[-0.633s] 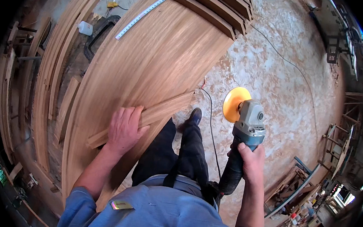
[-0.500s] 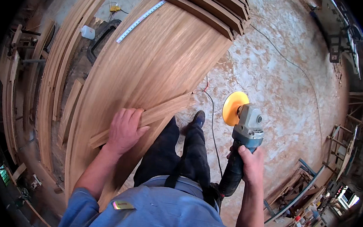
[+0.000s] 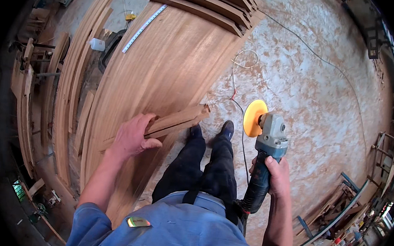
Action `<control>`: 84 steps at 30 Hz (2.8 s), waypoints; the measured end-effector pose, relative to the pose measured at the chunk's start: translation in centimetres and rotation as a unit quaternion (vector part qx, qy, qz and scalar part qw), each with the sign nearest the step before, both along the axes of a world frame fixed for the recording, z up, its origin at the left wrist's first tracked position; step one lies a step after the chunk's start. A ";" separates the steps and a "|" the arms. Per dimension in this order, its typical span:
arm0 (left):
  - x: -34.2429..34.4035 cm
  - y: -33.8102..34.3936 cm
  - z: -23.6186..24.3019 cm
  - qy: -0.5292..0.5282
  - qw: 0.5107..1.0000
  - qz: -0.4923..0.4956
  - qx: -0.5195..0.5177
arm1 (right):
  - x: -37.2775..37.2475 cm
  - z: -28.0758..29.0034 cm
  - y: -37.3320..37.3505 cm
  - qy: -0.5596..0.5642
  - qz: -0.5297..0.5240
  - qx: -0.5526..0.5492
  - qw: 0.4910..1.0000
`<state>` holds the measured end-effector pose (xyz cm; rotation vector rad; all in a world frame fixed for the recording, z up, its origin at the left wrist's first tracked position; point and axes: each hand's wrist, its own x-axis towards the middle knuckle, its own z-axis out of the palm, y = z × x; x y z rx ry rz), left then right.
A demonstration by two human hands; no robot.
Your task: The person applies glue to a wooden plank, then uses an angle grinder to smooth its edges. They cut the plank with a bow saw, inspect the cut, and use a chop saw to trim additional planks. The person marks and cuts several pieces, stacking them on the workbench.
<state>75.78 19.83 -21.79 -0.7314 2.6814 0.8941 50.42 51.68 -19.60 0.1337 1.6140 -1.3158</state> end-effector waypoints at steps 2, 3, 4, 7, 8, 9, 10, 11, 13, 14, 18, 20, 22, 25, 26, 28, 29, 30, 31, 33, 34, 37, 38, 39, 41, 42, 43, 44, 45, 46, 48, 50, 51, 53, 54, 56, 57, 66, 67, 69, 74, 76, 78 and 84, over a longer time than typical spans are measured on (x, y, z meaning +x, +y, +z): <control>-0.4 -0.4 -0.1 0.008 0.998 -0.050 -0.035 | -0.3 -0.4 0.4 -0.030 -0.003 -0.017 0.999; -0.6 -0.5 -0.1 0.013 0.996 -0.075 -0.052 | -0.6 -0.9 0.8 -0.048 -0.007 -0.029 0.998; -0.9 -0.7 -0.1 0.010 0.995 -0.082 -0.053 | -0.7 -1.4 1.1 -0.066 -0.012 -0.042 0.997; -2.1 -1.4 -0.2 0.022 0.993 -0.097 -0.066 | -1.0 -2.9 1.5 -0.114 -0.013 -0.098 0.989; -2.7 -1.7 -0.3 0.040 0.991 -0.100 -0.075 | -0.9 -3.3 1.7 -0.139 -0.025 -0.102 0.985; -3.2 -2.0 -0.3 0.057 0.989 -0.102 -0.084 | -0.8 -3.8 1.9 -0.164 -0.037 -0.106 0.980; -3.7 -2.3 -0.2 0.053 0.988 -0.109 -0.092 | -0.6 -4.5 2.1 -0.189 -0.050 -0.110 0.974; -4.3 -2.5 -0.1 0.049 0.987 -0.115 -0.100 | -0.5 -5.8 2.5 -0.232 -0.057 -0.130 0.962; -5.0 -2.9 -0.2 0.052 0.984 -0.126 -0.114 | 0.0 -7.1 2.3 -0.299 -0.086 -0.157 0.937; -5.2 -3.0 -0.5 0.060 0.983 -0.130 -0.119 | 0.3 -7.7 2.1 -0.332 -0.100 -0.170 0.923; -5.7 -3.2 -0.9 0.062 0.980 -0.145 -0.121 | 1.3 -9.2 0.7 -0.409 -0.107 -0.208 0.882; -5.8 -3.2 -1.1 0.067 0.979 -0.147 -0.127 | 1.8 -9.5 0.1 -0.445 -0.126 -0.223 0.858; -5.8 -3.1 -1.3 0.074 0.976 -0.149 -0.142 | 2.1 -9.9 -0.2 -0.468 -0.136 -0.226 0.843; -5.7 -3.1 -2.0 0.086 0.968 -0.157 -0.176 | 2.3 -10.2 -0.7 -0.482 -0.142 -0.224 0.835; -5.6 -3.1 -2.2 0.089 0.965 -0.160 -0.187 | 2.3 -10.3 -0.8 -0.488 -0.144 -0.220 0.832; -5.6 -3.2 -2.6 0.093 0.962 -0.165 -0.200 | 2.3 -10.8 -1.0 -0.494 -0.126 -0.232 0.828; -5.4 -3.2 -2.7 0.092 0.961 -0.167 -0.203 | 2.3 -11.0 -1.0 -0.497 -0.117 -0.238 0.826; -5.4 -3.3 -2.7 0.090 0.959 -0.169 -0.208 | 2.2 -11.1 -1.2 -0.494 -0.110 -0.239 0.829; -5.5 -3.4 -2.6 0.092 0.959 -0.169 -0.208 | 2.2 -11.1 -1.2 -0.490 -0.104 -0.239 0.832; -5.5 -3.3 -2.6 0.093 0.960 -0.170 -0.202 | 2.1 -11.2 -1.4 -0.492 -0.103 -0.238 0.831; -5.4 -3.2 -2.6 0.098 0.959 -0.171 -0.203 | 2.0 -11.2 -1.6 -0.498 -0.107 -0.237 0.828; -5.4 -3.3 -2.9 0.110 0.956 -0.170 -0.212 | 1.8 -10.8 -2.0 -0.505 -0.118 -0.227 0.824; -5.3 -3.3 -3.0 0.113 0.954 -0.170 -0.218 | 1.8 -10.7 -2.2 -0.507 -0.120 -0.223 0.824; -5.3 -3.3 -3.1 0.116 0.953 -0.168 -0.223 | 1.8 -10.7 -2.3 -0.505 -0.115 -0.222 0.826; -5.3 -3.2 -3.0 0.116 0.955 -0.170 -0.212 | 1.8 -10.8 -2.3 -0.503 -0.105 -0.219 0.829; -5.4 -3.2 -2.9 0.116 0.956 -0.171 -0.208 | 1.8 -10.9 -2.3 -0.503 -0.101 -0.223 0.829; -5.4 -3.2 -2.8 0.117 0.956 -0.170 -0.208 | 1.9 -11.1 -2.2 -0.503 -0.098 -0.226 0.828; -5.5 -3.2 -2.8 0.118 0.956 -0.169 -0.209 | 2.0 -11.3 -2.2 -0.503 -0.094 -0.229 0.828; -5.5 -3.1 -2.8 0.119 0.956 -0.169 -0.208 | 1.9 -11.2 -2.2 -0.507 -0.098 -0.228 0.826; -5.5 -3.1 -2.7 0.117 0.956 -0.167 -0.209 | 1.9 -11.0 -2.3 -0.511 -0.103 -0.227 0.823; -5.4 -3.0 -2.6 0.111 0.957 -0.165 -0.211 | 1.9 -11.0 -2.4 -0.516 -0.106 -0.227 0.819; -5.4 -3.1 -2.7 0.107 0.957 -0.165 -0.212 | 1.9 -11.1 -2.5 -0.519 -0.104 -0.232 0.816; -5.4 -3.1 -2.7 0.105 0.957 -0.166 -0.212 | 1.9 -11.2 -2.5 -0.516 -0.101 -0.233 0.818; -5.4 -3.1 -2.8 0.106 0.957 -0.165 -0.213 | 1.9 -11.3 -2.5 -0.512 -0.095 -0.236 0.820; -5.4 -3.1 -2.8 0.106 0.957 -0.164 -0.213 | 1.9 -11.3 -2.4 -0.506 -0.094 -0.229 0.826; -5.4 -3.1 -2.7 0.100 0.958 -0.164 -0.212 | 1.9 -11.4 -2.4 -0.495 -0.093 -0.214 0.837; -5.5 -3.1 -2.7 0.097 0.959 -0.164 -0.211 | 1.9 -11.4 -2.4 -0.492 -0.090 -0.217 0.838; -5.6 -3.1 -2.8 0.108 0.957 -0.164 -0.214 | 1.9 -11.0 -2.5 -0.487 -0.090 -0.212 0.842; -5.6 -3.1 -2.8 0.109 0.957 -0.163 -0.212 | 1.9 -11.0 -2.5 -0.488 -0.092 -0.213 0.841; -5.7 -3.1 -2.6 0.112 0.958 -0.163 -0.207 | 1.9 -11.1 -2.5 -0.488 -0.090 -0.215 0.841; -5.7 -3.0 -2.7 0.115 0.959 -0.159 -0.206 | 1.8 -11.0 -2.6 -0.485 -0.081 -0.217 0.843; -5.7 -3.0 -2.7 0.111 0.959 -0.158 -0.206 | 1.7 -11.1 -2.5 -0.485 -0.079 -0.219 0.843; -5.7 -3.0 -2.7 0.105 0.960 -0.159 -0.206 | 1.7 -11.1 -2.5 -0.484 -0.078 -0.221 0.843; -5.7 -3.0 -2.6 0.103 0.961 -0.158 -0.203 | 1.8 -11.0 -2.5 -0.478 -0.072 -0.233 0.844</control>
